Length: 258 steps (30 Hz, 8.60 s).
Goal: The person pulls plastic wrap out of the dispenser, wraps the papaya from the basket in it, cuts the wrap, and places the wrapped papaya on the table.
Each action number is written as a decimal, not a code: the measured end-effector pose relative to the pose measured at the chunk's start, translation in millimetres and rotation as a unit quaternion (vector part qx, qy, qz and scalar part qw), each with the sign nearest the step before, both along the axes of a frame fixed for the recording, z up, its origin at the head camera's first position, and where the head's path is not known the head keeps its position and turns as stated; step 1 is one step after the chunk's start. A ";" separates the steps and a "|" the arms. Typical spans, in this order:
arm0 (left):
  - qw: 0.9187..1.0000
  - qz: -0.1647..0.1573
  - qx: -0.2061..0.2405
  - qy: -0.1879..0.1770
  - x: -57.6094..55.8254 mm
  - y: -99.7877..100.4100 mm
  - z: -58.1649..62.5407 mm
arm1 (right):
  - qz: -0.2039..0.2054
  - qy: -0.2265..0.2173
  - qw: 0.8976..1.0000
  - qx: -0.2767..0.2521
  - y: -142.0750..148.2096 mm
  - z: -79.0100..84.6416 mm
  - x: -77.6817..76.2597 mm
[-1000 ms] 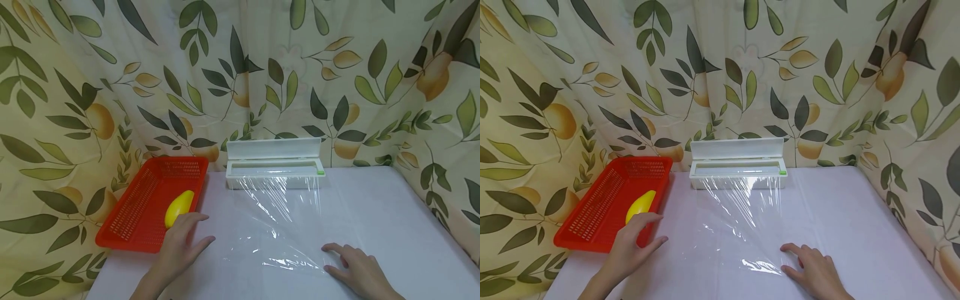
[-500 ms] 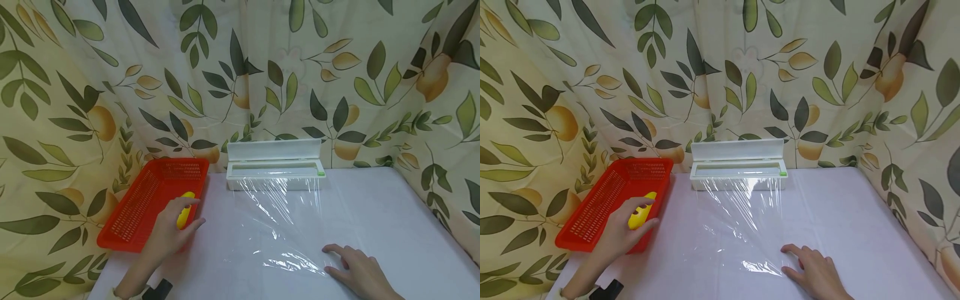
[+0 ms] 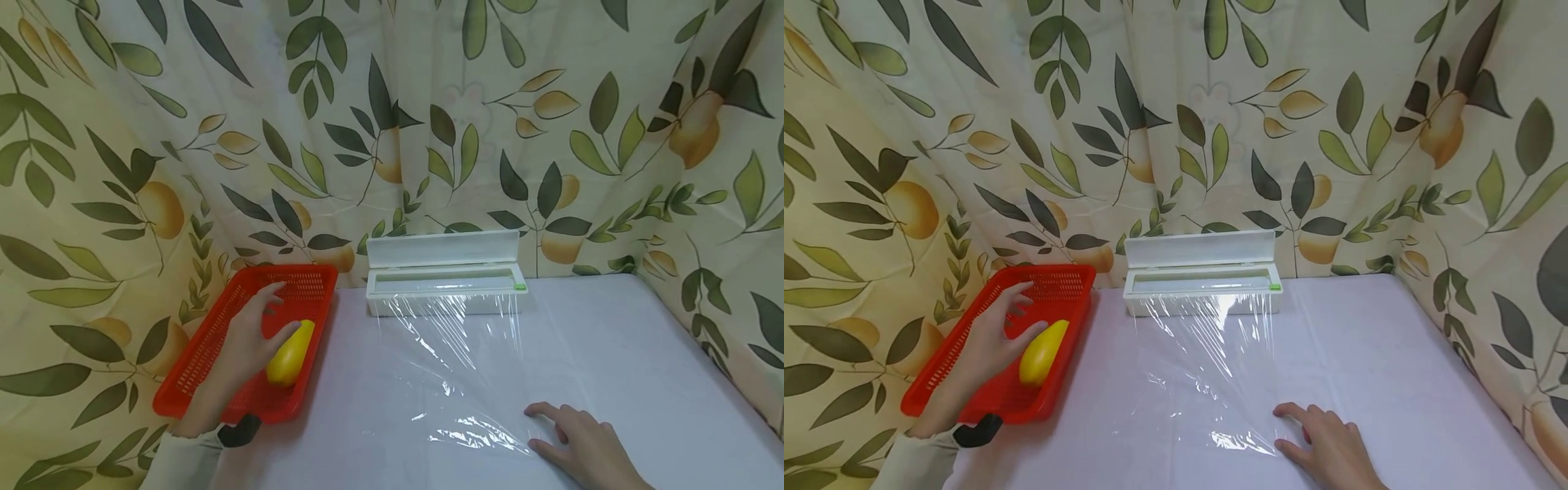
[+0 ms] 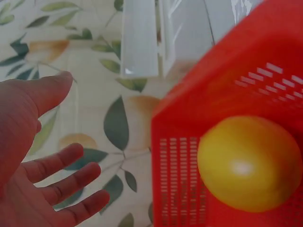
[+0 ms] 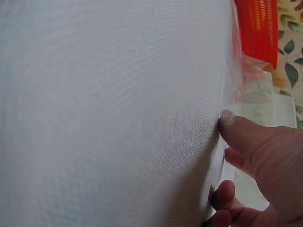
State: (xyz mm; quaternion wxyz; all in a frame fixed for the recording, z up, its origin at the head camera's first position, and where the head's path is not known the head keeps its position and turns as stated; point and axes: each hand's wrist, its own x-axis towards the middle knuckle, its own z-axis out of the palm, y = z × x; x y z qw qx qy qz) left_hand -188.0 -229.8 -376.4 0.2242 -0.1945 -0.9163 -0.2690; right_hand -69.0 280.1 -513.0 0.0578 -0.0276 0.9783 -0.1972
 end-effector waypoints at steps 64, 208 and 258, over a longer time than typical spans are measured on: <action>0.929 -0.025 -0.065 -0.363 -57.0 -44.6 -44.3 | -0.017 -0.018 1.000 0.003 -2.3 4.1 -4.6; 0.863 -0.375 -0.155 -0.300 -51.6 210.6 -68.6 | -0.030 -0.051 0.998 0.020 -9.0 4.8 -5.4; 0.951 -0.186 -0.105 -0.222 56.4 80.6 -127.8 | 0.041 -0.096 0.994 -0.010 -1.7 11.9 -7.2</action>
